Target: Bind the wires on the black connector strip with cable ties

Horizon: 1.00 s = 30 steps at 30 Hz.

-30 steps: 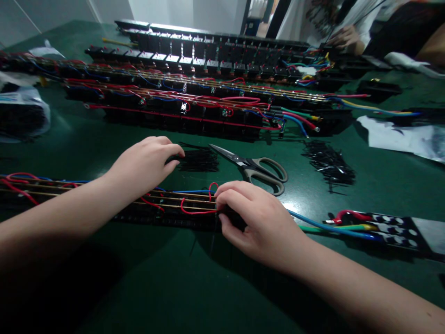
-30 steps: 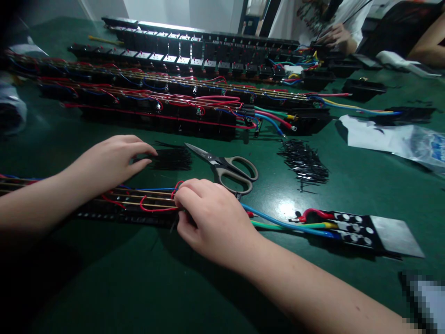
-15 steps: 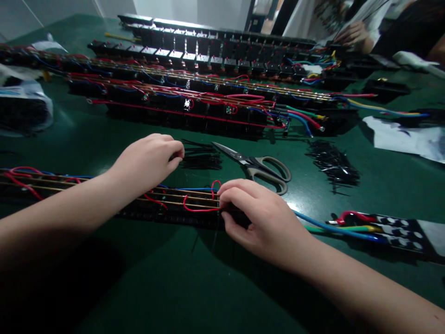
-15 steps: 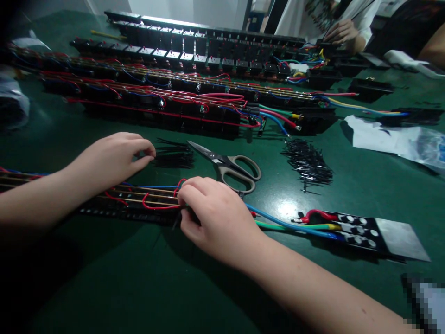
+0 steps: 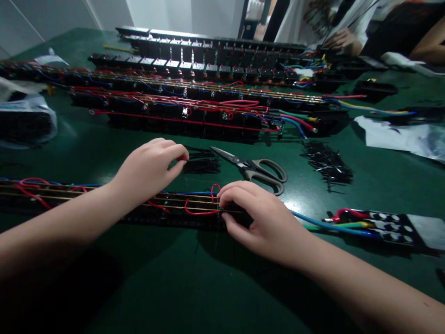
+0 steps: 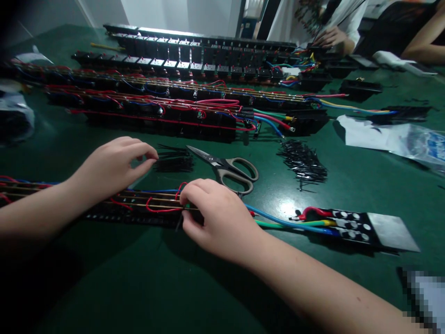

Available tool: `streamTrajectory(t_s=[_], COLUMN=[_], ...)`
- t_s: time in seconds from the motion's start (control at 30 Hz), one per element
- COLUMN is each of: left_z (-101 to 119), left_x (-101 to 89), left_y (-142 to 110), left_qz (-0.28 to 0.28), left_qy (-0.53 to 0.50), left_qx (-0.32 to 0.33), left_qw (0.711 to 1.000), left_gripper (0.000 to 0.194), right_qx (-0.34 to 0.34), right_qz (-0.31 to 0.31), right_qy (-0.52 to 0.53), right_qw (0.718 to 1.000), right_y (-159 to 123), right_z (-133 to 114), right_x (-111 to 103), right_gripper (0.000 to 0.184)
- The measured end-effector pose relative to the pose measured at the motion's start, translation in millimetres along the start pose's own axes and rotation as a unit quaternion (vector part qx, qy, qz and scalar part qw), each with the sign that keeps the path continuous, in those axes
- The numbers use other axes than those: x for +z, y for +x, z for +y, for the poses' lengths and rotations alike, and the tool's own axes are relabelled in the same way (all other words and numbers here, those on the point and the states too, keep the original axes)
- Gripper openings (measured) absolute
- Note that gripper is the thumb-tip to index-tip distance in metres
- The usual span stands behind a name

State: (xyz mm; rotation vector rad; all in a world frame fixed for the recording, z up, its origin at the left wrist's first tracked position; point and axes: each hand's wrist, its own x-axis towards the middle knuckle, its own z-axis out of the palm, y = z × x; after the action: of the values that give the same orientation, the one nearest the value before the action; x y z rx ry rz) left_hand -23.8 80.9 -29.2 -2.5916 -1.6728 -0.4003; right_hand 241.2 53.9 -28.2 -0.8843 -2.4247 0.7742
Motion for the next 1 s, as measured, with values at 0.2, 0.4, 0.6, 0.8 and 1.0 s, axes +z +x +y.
streamTrajectory(t_s=[0.2, 0.4, 0.6, 0.8, 1.0], left_z=[21, 36, 42, 47, 49], left_x=[-9.1, -12.2, -11.1, -4.1, -7.1], left_y=[-13, -24, -26, -30, -27], left_qz=[0.134, 0.154, 0.202, 0.206, 0.204], left_qy=[-0.021, 0.001, 0.079, 0.084, 0.079], left_qx=[0.144, 0.222, 0.307, 0.342, 0.382], left_qw=[0.980, 0.963, 0.927, 0.913, 0.898], left_gripper=[0.014, 0.004, 0.009, 0.012, 0.009], right_qx=[0.149, 0.200, 0.207, 0.210, 0.218], right_qz=[0.108, 0.130, 0.149, 0.157, 0.152], right_qy=[0.192, 0.263, 0.315, 0.334, 0.318], right_qw=[0.964, 0.935, 0.914, 0.905, 0.910], right_y=[4, 5, 9, 8, 8], right_z=[3, 3, 6, 6, 5], right_x=[-6, -6, -5, -5, -6], right_gripper=[0.009, 0.013, 0.015, 0.014, 0.015])
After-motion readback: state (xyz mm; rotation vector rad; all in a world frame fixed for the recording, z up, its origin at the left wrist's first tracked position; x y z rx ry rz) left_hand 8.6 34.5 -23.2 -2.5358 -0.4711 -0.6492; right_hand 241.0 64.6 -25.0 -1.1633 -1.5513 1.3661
